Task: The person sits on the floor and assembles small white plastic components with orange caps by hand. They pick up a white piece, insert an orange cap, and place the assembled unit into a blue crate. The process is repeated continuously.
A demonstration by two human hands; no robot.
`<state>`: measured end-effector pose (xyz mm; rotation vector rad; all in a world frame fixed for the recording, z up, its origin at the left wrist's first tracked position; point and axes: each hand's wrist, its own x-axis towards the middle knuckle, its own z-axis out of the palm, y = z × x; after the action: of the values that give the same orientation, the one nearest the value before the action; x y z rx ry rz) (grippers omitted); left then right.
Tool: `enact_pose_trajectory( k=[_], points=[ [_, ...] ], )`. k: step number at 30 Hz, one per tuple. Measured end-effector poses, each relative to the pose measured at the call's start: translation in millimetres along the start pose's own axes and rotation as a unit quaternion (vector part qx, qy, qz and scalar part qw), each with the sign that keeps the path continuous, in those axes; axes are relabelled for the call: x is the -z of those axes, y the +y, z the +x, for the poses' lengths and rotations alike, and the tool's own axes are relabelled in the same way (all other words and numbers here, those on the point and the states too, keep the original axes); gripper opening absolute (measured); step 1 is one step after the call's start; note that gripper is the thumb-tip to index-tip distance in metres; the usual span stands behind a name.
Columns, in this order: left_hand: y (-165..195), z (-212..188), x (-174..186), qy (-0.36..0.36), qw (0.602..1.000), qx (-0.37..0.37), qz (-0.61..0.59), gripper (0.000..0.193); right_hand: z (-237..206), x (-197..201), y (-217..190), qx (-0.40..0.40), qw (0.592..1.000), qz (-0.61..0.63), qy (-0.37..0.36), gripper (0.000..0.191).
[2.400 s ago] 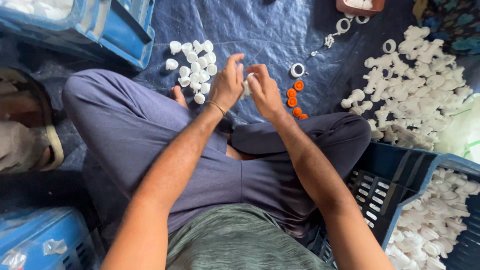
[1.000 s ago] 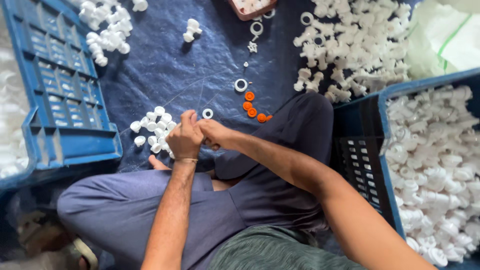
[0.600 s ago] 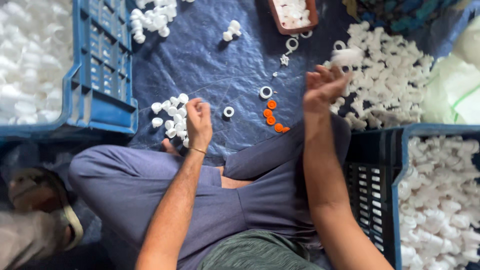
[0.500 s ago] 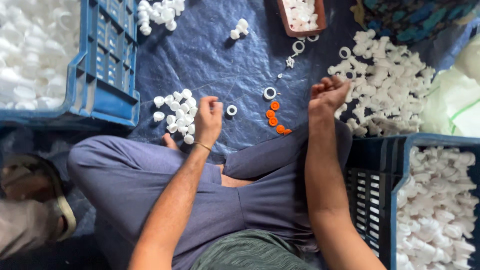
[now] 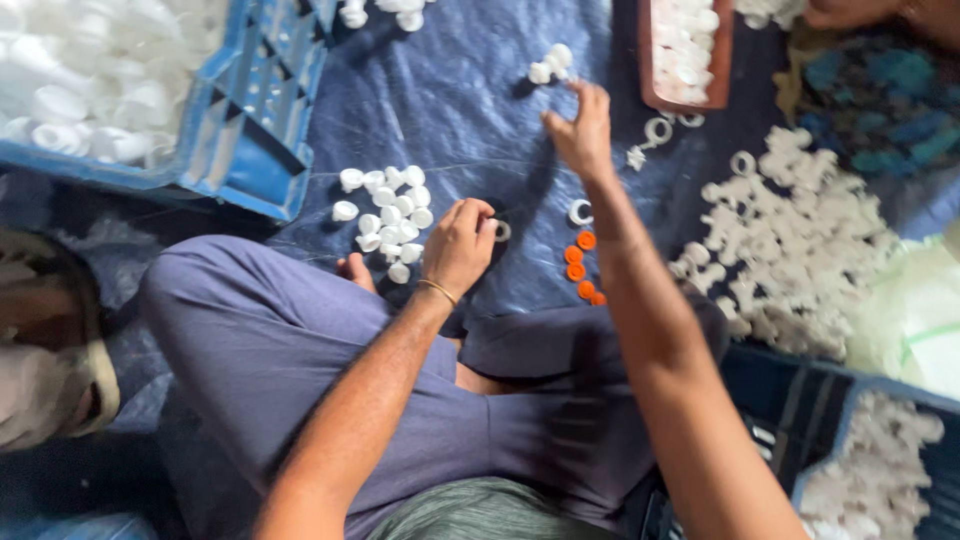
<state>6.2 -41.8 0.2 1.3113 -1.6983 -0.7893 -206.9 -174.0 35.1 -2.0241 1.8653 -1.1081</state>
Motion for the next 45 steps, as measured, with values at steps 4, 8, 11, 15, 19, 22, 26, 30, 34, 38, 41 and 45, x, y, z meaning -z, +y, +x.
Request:
enact_pose_trajectory(
  k=[4,8,11,15,19,22,26,30,34,38,41,45],
  points=[
    [-15.1,7.3,-1.4,0.005,0.998,0.055,-0.033,0.015,49.0,-25.8,-5.4,-0.083,0.986,-0.082,-0.122,0.080],
    [-19.6,15.1,-1.2,0.030,0.950,0.225,-0.215,0.028,49.6,-38.8,-24.9,-0.002,0.964,-0.149,-0.222,0.041],
    [-20.5,22.6,3.0,0.054,0.847,0.326,-0.417,0.036,26.9,-22.6,-46.2,0.049,0.937,0.041,-0.345,0.052],
    [-15.1,18.5,12.8,0.026,0.782,0.390,-0.485,0.045,-35.4,39.0,-54.1,-0.075,0.833,0.343,-0.428,0.062],
    [-2.2,6.2,9.1,-0.031,0.839,0.318,-0.441,0.047,-91.3,72.9,-24.0,-0.071,0.953,-0.006,-0.294,0.038],
    [-1.0,-1.7,4.5,-0.065,0.838,0.261,-0.475,0.040,-135.1,85.7,7.4,-0.009,0.969,-0.144,-0.198,0.033],
    [-4.7,-13.0,1.6,-0.077,0.870,0.240,-0.425,0.036,-157.9,74.2,23.4,-0.029,0.974,-0.184,-0.129,0.022],
    [-0.9,-19.1,-1.5,-0.076,0.942,0.138,-0.297,0.034,-150.0,73.1,10.9,-0.103,0.966,-0.171,-0.166,0.008],
    [3.4,-24.3,-4.1,-0.088,0.974,0.075,-0.197,0.040,-145.8,79.9,-31.9,-0.091,0.986,0.069,-0.124,0.012],
    [7.1,-28.0,-7.0,-0.146,0.971,0.098,-0.159,0.036,-158.7,79.1,-76.6,0.030,0.982,0.171,-0.077,0.016],
    [8.9,-25.8,-6.2,-0.175,0.968,0.074,-0.161,0.034,-160.7,80.7,-91.3,0.193,0.978,0.053,-0.066,0.017],
    [9.3,-24.7,-4.6,-0.216,0.959,0.070,-0.171,0.032,-156.0,81.3,-91.6,0.245,0.964,0.006,-0.104,0.018]
  ],
)
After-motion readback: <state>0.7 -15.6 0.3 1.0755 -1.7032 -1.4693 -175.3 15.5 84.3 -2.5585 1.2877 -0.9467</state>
